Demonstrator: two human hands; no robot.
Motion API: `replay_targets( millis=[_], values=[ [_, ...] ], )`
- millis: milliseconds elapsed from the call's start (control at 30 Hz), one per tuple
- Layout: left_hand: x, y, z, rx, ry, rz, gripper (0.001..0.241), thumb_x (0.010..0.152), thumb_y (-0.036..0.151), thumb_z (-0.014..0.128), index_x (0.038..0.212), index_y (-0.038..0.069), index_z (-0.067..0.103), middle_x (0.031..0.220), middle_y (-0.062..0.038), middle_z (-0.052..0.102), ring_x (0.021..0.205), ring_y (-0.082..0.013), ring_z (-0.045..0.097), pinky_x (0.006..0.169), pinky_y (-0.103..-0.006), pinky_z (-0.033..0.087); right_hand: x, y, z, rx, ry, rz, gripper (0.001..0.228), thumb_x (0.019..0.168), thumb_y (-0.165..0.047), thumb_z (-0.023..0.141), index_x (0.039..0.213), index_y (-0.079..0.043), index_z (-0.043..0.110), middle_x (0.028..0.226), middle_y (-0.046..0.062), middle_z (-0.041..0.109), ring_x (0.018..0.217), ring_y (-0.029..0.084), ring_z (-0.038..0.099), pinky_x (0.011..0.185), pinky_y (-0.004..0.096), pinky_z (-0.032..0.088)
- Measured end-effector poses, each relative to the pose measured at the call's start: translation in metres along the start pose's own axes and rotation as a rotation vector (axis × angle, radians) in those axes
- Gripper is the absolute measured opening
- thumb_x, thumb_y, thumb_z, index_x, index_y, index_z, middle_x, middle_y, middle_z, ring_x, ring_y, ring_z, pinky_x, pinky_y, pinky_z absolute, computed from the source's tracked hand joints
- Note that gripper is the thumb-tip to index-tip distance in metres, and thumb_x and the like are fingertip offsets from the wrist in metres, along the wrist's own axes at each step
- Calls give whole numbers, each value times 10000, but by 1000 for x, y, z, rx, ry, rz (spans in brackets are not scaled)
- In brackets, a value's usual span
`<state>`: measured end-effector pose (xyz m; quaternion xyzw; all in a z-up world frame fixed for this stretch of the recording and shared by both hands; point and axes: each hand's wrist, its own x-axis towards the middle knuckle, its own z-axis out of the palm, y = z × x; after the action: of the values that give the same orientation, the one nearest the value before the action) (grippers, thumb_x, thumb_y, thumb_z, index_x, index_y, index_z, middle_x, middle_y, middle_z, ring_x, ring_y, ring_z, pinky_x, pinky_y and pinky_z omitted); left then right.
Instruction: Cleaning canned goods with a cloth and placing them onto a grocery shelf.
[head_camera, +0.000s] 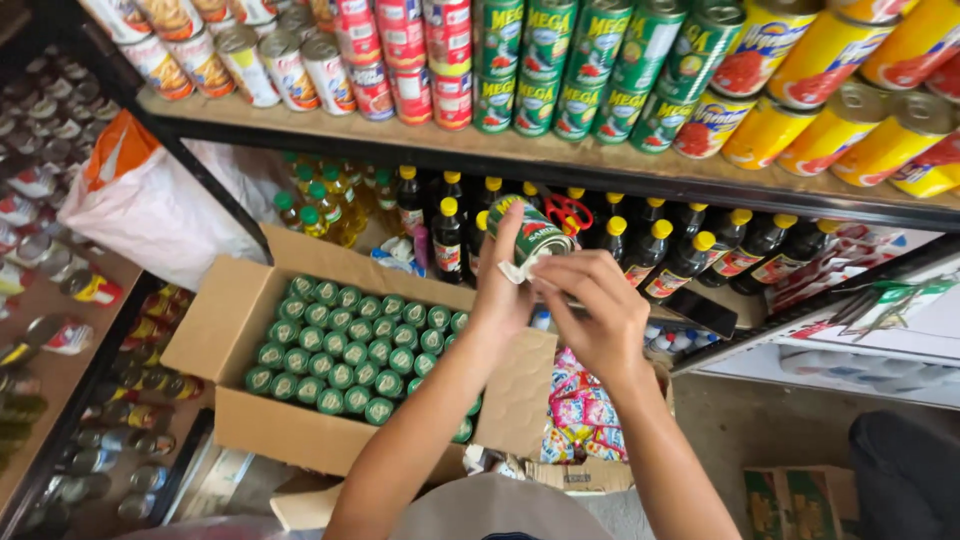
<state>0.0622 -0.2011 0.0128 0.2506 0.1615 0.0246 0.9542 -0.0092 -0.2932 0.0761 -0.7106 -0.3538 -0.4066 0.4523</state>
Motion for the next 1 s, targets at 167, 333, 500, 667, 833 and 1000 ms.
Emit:
replay_targets(
  millis=[167,333,500,667,833,1000],
  values=[
    [13,50,46,251,-293,138,525,881,317,779,1237,149,432,1103,-116,505,979,-242,589,762,-377,581,-7,73,-25,43,70,157,102,884,4,788,973,-45,780,939,127,760,849,332,717,779,431,557],
    [28,99,107,662,-510,516,626,883,327,792,1358,180,413,1201,-103,480,1088,-244,582,816,-414,619,15,158,-28,-141,95,130,160,884,65,765,1028,-1,748,925,199,710,838,412,675,768,481,528],
    [44,147,164,1280,-471,1279,606,864,429,788,1287,127,476,1280,-87,648,1174,-259,662,888,-379,552,5,238,-18,-325,-69,187,126,994,-138,636,1029,-67,734,967,86,701,923,288,646,780,396,485],
    [113,154,190,1498,-312,1643,670,854,545,808,1317,137,546,1364,-130,619,1297,-304,551,1154,-523,329,9,230,-17,-273,-26,149,133,996,-122,659,1057,-50,752,983,86,727,937,262,666,839,381,509],
    [146,142,188,1543,-249,1851,489,872,528,799,1150,133,722,1360,-53,605,1366,-306,453,1156,-603,292,8,239,-17,-289,-24,149,134,988,-133,660,1040,-55,756,970,83,727,922,258,674,823,373,514],
    [166,133,178,1554,-132,2004,588,757,576,844,1147,187,640,1218,-63,543,1233,-283,512,1041,-502,393,-2,248,-13,-228,69,205,139,889,-79,782,1021,-123,791,960,84,761,910,351,706,821,444,564]
  ],
)
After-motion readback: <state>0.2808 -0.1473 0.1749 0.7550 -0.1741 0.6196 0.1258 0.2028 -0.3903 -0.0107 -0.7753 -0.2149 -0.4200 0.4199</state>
